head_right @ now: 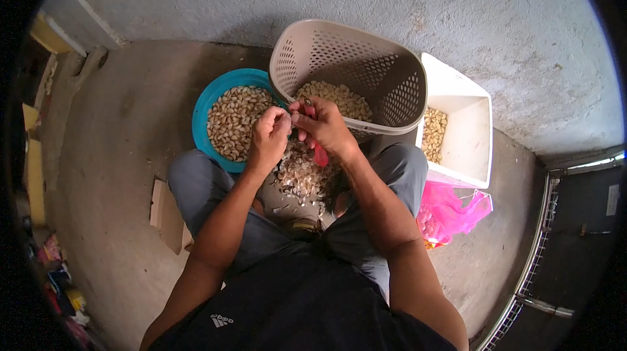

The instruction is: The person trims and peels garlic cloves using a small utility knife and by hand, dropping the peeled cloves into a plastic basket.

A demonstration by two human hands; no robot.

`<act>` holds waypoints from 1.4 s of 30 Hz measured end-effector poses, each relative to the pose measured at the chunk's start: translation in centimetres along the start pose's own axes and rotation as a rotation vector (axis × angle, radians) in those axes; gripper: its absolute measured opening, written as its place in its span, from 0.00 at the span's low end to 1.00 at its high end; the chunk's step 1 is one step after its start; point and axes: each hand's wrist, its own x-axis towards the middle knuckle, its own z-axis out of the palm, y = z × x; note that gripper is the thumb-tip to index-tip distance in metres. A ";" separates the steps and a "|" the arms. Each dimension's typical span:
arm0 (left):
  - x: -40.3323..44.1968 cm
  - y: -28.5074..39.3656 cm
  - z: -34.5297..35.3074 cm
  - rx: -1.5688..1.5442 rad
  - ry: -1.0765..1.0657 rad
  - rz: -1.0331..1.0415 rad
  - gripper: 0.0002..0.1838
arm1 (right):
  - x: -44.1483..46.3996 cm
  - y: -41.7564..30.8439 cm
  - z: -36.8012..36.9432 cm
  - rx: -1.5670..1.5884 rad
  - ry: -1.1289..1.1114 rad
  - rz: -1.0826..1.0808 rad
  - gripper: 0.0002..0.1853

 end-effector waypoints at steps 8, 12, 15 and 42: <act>-0.1 -0.2 0.4 -0.791 -0.124 -0.527 0.09 | 0.6 1.2 -0.4 -0.639 0.034 -0.248 0.20; -0.3 -1.8 0.9 -0.866 -0.095 -0.602 0.09 | -0.3 0.2 0.1 -1.002 0.031 -0.339 0.16; -0.5 -1.7 0.9 -0.904 -0.082 -0.596 0.08 | -2.4 -3.8 1.1 -1.379 -0.018 -0.332 0.12; -1.2 -0.7 2.9 -0.478 -0.274 -0.541 0.09 | -16.5 -20.8 13.1 -1.397 -0.004 -0.409 0.16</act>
